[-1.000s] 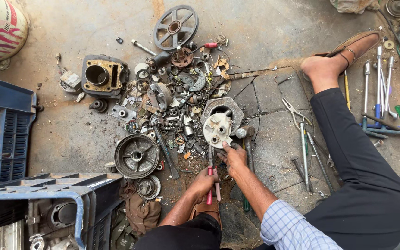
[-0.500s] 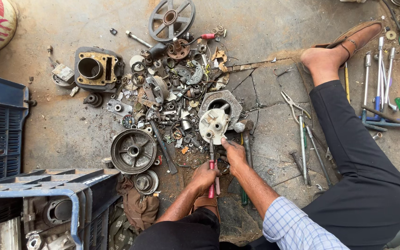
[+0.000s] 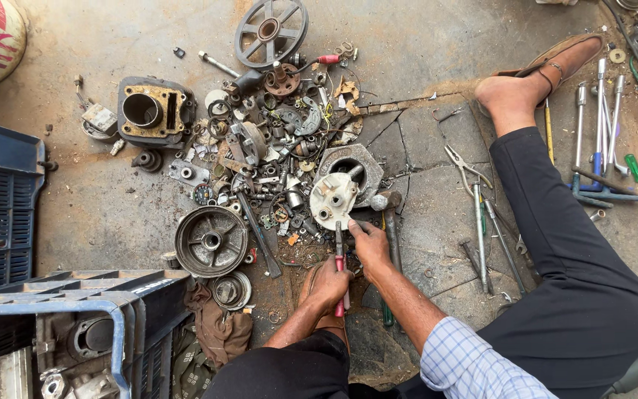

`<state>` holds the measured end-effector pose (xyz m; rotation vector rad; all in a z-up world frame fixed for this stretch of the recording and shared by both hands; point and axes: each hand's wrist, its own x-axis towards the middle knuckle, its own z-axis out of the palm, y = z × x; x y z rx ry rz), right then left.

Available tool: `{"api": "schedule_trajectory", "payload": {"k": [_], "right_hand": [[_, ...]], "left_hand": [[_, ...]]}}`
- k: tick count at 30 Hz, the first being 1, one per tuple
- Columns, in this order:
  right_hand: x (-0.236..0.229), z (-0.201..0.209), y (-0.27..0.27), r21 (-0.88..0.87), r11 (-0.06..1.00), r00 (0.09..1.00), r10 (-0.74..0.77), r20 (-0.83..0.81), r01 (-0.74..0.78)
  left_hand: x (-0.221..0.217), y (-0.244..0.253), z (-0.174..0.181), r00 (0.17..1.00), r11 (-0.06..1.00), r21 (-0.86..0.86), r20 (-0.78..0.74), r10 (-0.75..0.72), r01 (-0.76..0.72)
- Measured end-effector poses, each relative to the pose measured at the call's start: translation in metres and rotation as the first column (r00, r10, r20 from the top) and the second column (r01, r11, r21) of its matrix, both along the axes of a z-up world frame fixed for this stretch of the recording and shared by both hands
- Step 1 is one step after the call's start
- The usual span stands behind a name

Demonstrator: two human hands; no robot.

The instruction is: The person sits on the floor and uses pliers and a hammer to remove a stuck component from a circular metal engine part. They repeatedly strike the pliers with the hammer to loosen the piece, then inspect the part and continue hammering until the component is removed.

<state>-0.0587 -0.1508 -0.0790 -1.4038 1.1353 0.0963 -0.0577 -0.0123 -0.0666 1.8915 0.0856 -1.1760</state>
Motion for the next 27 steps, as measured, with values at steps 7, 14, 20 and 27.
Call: {"api": "schedule_trajectory", "payload": {"k": [7, 14, 20, 27], "right_hand": [[-0.028, 0.038, -0.013, -0.172, 0.963, 0.978, 0.211, 0.004, -0.207], [-0.074, 0.050, -0.041, -0.226, 0.942, 0.958, 0.272, 0.089, -0.246], [-0.101, 0.039, -0.049, -0.184, 0.948, 0.966, 0.254, -0.055, -0.260], [-0.117, 0.021, -0.055, -0.204, 0.922, 0.941, 0.306, -0.144, -0.331]], "left_hand": [[0.002, 0.001, 0.002, 0.989, 0.991, 0.079, 0.092, -0.116, 0.109], [0.003, -0.009, 0.015, 0.989, 0.989, 0.087, 0.079, -0.125, 0.118], [0.035, -0.020, 0.006, 0.997, 0.996, 0.083, -0.075, -0.036, 0.042], [0.053, -0.011, -0.015, 0.989, 0.999, -0.026, -0.141, 0.033, -0.037]]}}
